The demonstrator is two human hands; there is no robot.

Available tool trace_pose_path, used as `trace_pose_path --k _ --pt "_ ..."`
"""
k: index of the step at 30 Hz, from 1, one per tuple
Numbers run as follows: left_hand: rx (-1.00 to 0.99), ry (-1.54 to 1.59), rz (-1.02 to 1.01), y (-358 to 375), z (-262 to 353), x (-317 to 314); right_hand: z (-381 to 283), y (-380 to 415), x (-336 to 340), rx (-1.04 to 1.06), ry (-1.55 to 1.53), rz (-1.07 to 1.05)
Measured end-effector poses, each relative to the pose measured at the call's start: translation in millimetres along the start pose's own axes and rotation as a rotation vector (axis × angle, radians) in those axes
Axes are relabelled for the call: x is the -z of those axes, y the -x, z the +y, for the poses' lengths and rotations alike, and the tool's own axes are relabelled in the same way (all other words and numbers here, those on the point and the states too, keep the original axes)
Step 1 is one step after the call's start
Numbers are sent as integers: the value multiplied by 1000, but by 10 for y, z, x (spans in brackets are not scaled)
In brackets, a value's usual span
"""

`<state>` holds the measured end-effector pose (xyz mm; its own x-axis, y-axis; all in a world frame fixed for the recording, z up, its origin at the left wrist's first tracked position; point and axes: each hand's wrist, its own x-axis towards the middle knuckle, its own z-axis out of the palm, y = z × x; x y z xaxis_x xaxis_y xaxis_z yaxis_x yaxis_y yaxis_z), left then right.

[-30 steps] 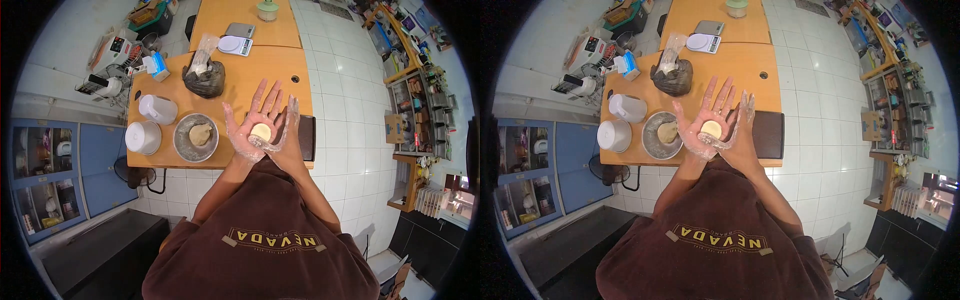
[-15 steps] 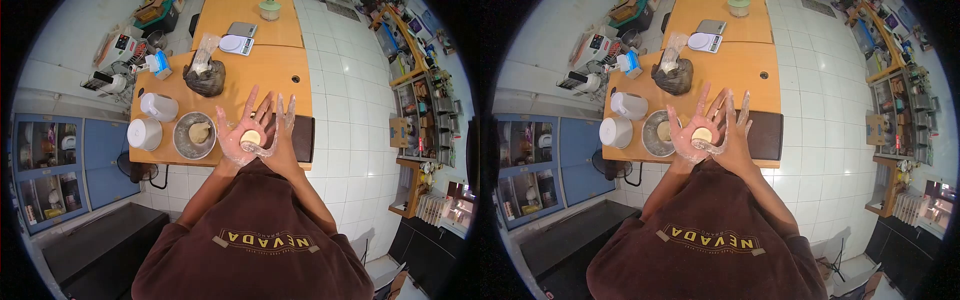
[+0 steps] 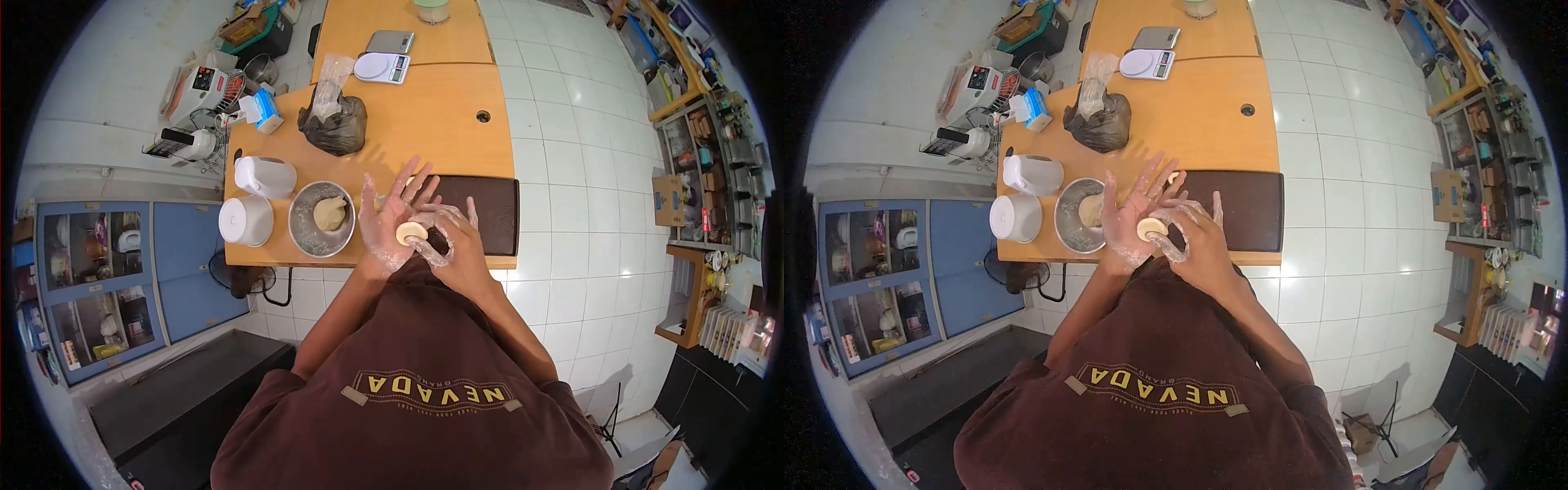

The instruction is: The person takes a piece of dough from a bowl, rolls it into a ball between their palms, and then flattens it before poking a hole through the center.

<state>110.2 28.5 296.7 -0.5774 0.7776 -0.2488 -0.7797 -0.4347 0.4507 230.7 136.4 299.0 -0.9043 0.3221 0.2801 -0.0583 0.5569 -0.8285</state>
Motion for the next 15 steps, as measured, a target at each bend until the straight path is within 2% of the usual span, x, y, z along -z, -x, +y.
trace_pose_path --k 3,7,10,11,15 --pt "45 -3 34 37 -36 -32 118 67 -13 -10 -105 -26" --pt "-10 -364 99 209 -115 99 186 112 -49 -138 -306 27" --pt "-75 -932 76 382 -181 296 326 190 -148 -253 -493 99" --pt "-117 -763 103 422 -249 344 330 214 -160 -320 -576 100" --pt "-147 -808 223 530 -321 376 371 252 -165 -424 -717 25"
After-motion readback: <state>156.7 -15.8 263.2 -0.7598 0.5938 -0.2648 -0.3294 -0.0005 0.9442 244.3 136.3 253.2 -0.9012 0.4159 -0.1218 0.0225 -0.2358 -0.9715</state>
